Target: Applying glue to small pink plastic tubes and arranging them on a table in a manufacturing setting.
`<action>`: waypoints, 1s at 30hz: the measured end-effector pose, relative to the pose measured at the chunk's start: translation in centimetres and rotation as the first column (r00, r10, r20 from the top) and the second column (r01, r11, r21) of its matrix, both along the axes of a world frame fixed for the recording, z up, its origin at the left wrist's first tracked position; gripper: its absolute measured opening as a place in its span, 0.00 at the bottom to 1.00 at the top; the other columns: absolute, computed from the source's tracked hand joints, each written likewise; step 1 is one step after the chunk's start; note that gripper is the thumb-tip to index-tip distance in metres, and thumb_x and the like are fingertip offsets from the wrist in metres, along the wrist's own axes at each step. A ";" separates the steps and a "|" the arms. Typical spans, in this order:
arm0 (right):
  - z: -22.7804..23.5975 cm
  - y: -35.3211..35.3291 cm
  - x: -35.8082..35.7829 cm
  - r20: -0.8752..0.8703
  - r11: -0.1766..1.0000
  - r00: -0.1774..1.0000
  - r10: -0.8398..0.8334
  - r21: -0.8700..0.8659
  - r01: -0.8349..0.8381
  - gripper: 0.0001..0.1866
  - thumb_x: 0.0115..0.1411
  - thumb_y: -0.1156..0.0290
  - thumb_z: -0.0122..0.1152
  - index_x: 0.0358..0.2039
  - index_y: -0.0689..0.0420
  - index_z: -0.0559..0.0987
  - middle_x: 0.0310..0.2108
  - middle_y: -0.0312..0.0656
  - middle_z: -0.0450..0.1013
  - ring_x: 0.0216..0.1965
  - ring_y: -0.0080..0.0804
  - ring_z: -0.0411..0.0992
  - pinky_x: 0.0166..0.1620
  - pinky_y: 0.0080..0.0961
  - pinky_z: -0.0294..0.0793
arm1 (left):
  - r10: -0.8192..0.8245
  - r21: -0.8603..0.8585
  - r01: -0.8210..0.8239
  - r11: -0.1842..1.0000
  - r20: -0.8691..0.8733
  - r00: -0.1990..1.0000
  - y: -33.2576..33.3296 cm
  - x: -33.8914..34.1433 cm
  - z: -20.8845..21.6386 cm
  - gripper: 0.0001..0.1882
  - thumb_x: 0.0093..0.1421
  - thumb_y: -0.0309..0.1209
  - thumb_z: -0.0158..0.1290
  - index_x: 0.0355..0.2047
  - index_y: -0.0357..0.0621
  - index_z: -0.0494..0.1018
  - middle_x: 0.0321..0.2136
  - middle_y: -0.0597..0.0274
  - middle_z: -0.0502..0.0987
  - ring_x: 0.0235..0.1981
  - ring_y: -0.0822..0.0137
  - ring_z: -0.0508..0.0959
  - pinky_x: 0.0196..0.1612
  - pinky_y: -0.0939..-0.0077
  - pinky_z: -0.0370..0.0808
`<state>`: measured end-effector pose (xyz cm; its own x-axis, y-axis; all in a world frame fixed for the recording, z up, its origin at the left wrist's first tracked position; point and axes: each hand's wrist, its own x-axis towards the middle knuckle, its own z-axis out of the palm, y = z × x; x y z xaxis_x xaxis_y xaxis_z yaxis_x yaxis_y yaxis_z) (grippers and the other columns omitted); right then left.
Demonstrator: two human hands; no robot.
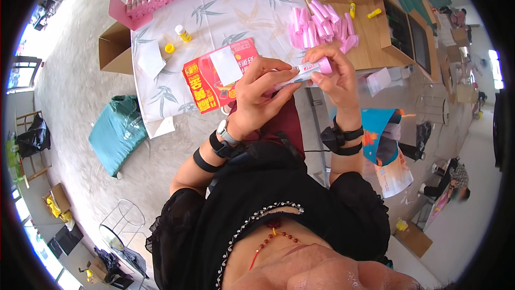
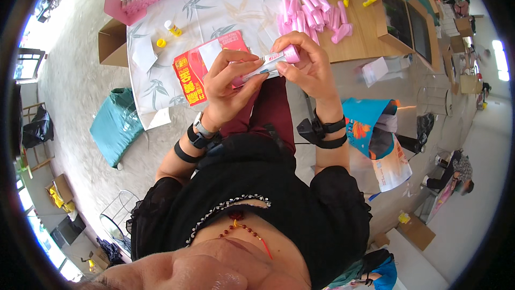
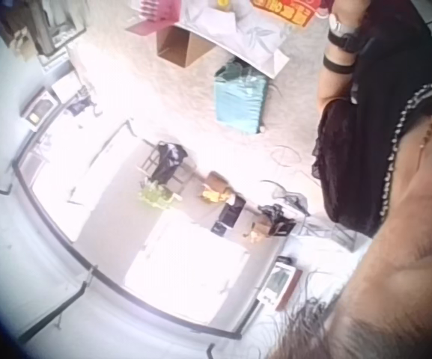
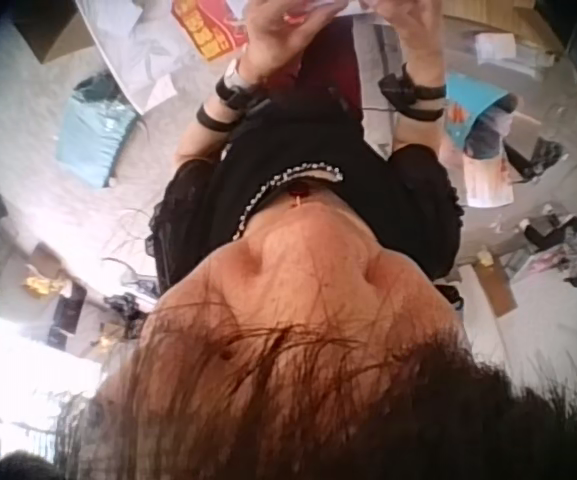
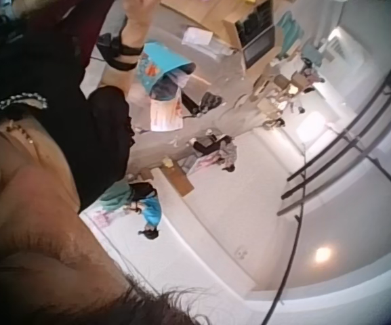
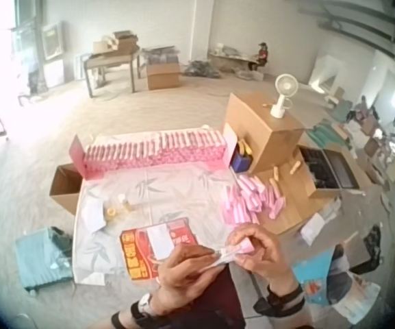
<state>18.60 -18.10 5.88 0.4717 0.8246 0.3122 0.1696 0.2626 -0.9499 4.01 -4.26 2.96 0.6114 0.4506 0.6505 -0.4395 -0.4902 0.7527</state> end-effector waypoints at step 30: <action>0.2 -0.6 0.4 0.174 0.999 0.984 0.049 -0.020 -0.046 0.09 0.58 0.80 0.67 0.41 0.61 0.80 0.38 0.43 0.76 0.40 0.28 0.75 0.41 0.22 0.75 | -0.056 -0.128 0.057 0.990 0.014 0.998 0.0 -0.4 -1.2 0.14 0.48 0.19 0.69 0.36 0.37 0.81 0.35 0.56 0.80 0.35 0.65 0.81 0.38 0.74 0.77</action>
<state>18.97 -18.73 6.08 0.3712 0.8505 0.3726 0.3207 0.2591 -0.9111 3.63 -4.23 1.77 0.6321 0.4956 0.5957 -0.4717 -0.3639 0.8032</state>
